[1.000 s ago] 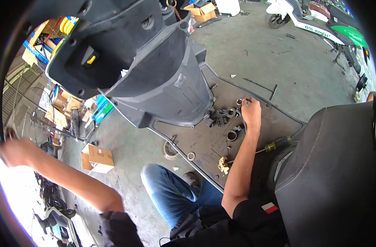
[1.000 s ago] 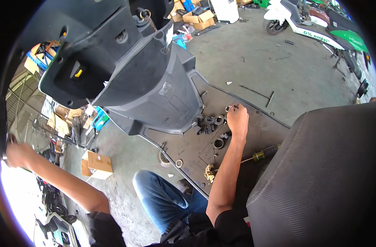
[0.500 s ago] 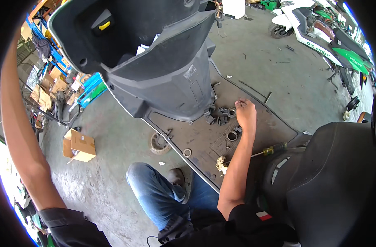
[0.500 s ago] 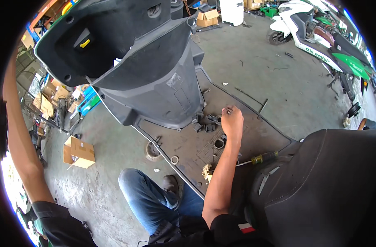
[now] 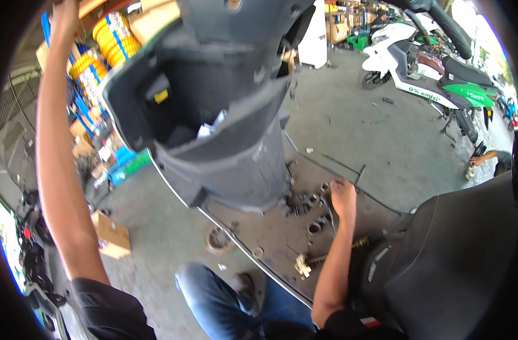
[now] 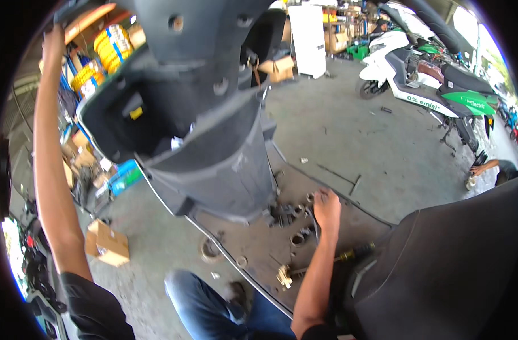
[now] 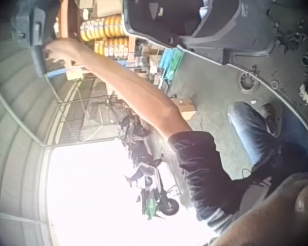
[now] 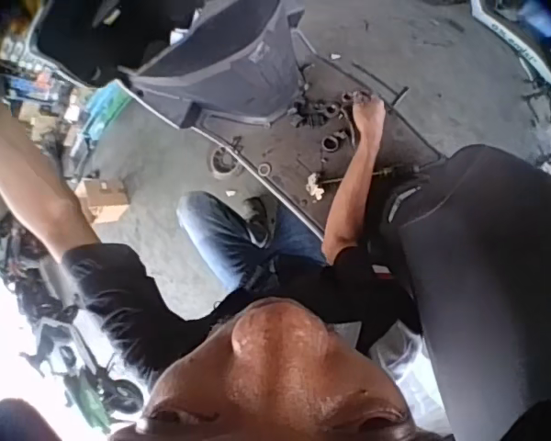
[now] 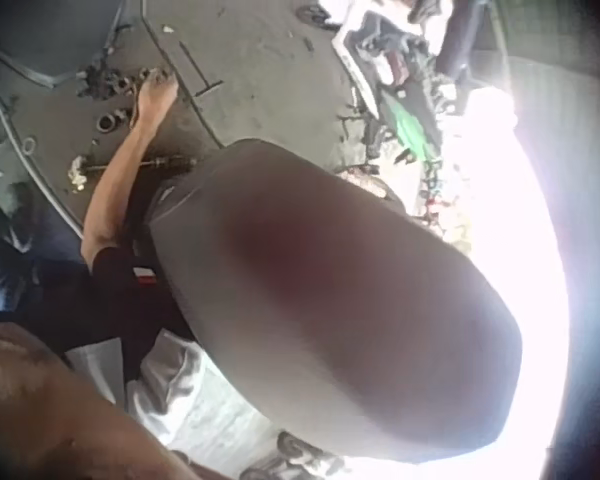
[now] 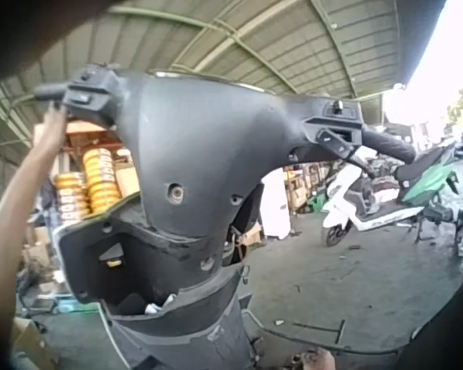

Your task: The person sorts through a tray of tools by hand, selects a wrench and a T-handle wrench, and uses them to loosen and remove hardware from the steering column and under-seat area of an electric scooter.

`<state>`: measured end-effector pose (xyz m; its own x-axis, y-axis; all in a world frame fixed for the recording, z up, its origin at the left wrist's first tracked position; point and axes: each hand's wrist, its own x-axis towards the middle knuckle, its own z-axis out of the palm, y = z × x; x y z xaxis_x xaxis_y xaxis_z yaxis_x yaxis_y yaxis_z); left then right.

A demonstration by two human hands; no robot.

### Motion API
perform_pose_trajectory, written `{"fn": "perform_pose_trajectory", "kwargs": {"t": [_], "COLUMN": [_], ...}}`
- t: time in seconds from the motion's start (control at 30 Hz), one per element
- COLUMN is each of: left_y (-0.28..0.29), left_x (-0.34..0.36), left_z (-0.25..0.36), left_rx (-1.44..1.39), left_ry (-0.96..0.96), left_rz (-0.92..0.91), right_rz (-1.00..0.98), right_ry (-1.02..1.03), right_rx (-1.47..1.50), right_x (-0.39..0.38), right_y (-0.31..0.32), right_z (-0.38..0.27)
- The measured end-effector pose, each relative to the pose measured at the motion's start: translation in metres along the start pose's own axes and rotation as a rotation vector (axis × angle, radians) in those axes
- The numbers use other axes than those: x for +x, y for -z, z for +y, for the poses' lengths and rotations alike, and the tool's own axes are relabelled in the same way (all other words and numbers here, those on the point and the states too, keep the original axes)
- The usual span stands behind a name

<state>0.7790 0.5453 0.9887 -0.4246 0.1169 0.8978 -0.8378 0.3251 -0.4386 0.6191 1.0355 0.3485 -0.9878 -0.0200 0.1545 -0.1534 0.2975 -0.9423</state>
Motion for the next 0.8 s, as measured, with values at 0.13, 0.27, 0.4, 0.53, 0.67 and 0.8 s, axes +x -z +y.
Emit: {"fn": "perform_pose_trajectory", "kwargs": {"t": [0.13, 0.27, 0.4, 0.53, 0.67, 0.8], "left_y": [0.003, 0.117, 0.201, 0.266, 0.261, 0.231], "left_x": [0.005, -0.05, -0.174, -0.246, -0.256, -0.253], "left_z": [0.006, 0.052, 0.113, 0.203, 0.257, 0.278], "left_rx": [-0.682, -1.22, -1.389, -1.099, -0.726, -0.729], "left_ry": [0.352, 0.555, 0.503, 0.156, 0.076, 0.169], "left_rz": [0.167, 0.002, 0.27, 0.394, 0.103, 0.13], "right_rz": [0.1, 0.187, 0.255, 0.197, 0.183, 0.164], "right_ry": [-0.118, -0.117, -0.18, -0.17, -0.163, -0.174], "right_rx": [0.019, 0.14, 0.109, 0.146, 0.229, 0.263], "right_x": [-0.002, 0.007, 0.006, 0.006, 0.006, 0.002], "right_y": [0.008, 0.024, 0.033, 0.019, 0.018, 0.014], "right_z": [-0.015, 0.001, -0.009, -0.004, -0.008, -0.011]}}
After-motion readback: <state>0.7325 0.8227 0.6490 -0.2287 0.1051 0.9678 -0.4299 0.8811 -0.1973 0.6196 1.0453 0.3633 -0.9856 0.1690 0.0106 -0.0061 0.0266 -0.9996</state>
